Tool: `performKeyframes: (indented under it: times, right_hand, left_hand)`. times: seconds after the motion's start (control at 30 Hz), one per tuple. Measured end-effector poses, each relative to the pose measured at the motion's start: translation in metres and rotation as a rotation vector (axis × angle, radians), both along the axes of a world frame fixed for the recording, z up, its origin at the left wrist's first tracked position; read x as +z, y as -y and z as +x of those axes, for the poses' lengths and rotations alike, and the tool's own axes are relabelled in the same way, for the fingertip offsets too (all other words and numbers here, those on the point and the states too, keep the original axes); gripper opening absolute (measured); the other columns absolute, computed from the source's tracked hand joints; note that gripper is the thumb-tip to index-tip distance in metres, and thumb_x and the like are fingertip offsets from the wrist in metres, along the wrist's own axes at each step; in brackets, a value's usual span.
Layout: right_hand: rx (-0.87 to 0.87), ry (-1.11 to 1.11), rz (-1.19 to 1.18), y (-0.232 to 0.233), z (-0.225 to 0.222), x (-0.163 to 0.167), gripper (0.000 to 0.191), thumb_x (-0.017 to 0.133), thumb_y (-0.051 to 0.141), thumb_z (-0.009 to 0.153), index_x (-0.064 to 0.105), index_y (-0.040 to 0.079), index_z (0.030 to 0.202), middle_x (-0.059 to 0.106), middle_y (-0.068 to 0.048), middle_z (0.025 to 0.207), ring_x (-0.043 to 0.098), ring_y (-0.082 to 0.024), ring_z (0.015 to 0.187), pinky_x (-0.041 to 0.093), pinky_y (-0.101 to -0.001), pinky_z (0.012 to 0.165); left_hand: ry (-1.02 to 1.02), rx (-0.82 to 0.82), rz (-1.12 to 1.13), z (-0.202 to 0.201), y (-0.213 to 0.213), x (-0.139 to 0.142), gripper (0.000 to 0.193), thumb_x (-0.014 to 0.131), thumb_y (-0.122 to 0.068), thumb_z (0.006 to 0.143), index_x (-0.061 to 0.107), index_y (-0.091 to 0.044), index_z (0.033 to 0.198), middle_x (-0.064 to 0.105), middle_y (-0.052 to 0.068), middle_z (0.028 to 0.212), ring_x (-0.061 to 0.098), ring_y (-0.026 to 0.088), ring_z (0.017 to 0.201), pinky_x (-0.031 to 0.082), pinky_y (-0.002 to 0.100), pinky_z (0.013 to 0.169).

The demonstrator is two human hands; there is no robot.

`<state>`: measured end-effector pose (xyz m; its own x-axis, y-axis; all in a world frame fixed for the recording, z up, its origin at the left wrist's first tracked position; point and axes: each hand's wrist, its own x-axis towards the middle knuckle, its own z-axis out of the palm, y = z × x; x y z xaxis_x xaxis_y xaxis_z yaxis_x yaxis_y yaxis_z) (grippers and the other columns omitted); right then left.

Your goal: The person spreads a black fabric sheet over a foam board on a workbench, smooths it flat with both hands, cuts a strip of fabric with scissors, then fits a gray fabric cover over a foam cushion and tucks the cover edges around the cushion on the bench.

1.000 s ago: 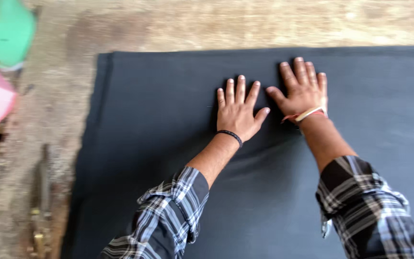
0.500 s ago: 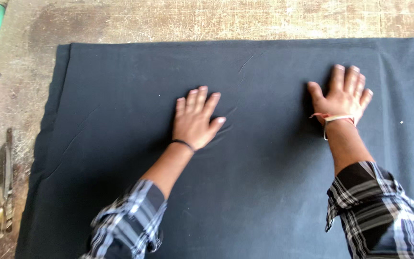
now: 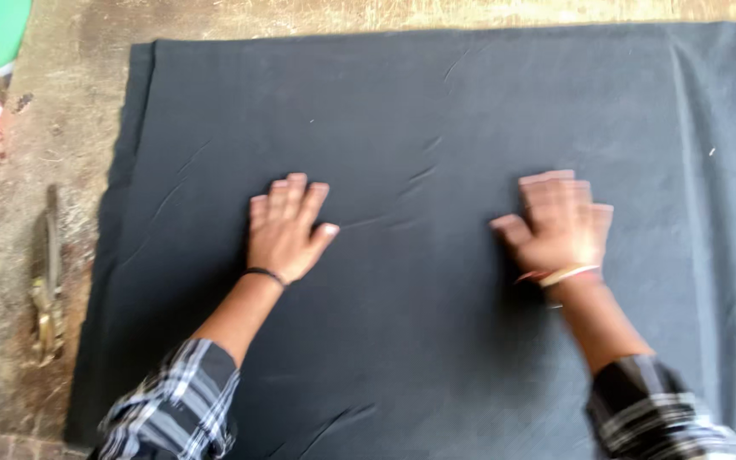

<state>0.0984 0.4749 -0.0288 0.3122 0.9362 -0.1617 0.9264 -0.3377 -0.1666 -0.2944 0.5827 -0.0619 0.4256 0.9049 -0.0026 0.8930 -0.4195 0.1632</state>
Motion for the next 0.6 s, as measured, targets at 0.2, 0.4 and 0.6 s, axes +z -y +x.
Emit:
performKeyframes:
  times: [0.2,0.4,0.6]
  right_hand:
    - [-0.163,0.134,0.28,0.014,-0.03,-0.043,0.08,0.05,0.057,0.101,0.034,0.003,0.159,0.027,-0.022,0.166,0.02,-0.047,0.151,0.011,-0.0722,0.111]
    - [0.429,0.124,0.191,0.05,-0.136,-0.047,0.075,0.048,0.057,0.101,0.029,0.018,0.162,0.021,-0.011,0.169,0.016,-0.039,0.153,0.014,-0.0671,0.116]
    - [0.267,-0.028,-0.069,0.112,-0.088,-0.014,0.078,0.051,0.07,0.09,0.046,0.023,0.152,0.042,-0.003,0.162,0.037,-0.031,0.149,0.034,-0.0532,0.117]
  left_hand:
    - [-0.135,0.251,0.065,-0.018,0.046,-0.005,0.078,0.052,-0.06,0.098,0.035,-0.014,0.159,0.027,0.022,0.166,0.022,0.044,0.151,0.017,0.065,0.118]
    - [0.024,-0.074,0.053,-0.03,0.094,-0.007,0.077,0.054,-0.06,0.094,0.038,-0.021,0.157,0.029,0.019,0.164,0.024,0.041,0.151,0.018,0.063,0.119]
    - [0.029,0.16,0.093,-0.104,0.118,-0.005,0.075,0.054,-0.056,0.095,0.038,-0.019,0.158,0.03,0.021,0.165,0.026,0.042,0.151,0.019,0.062,0.119]
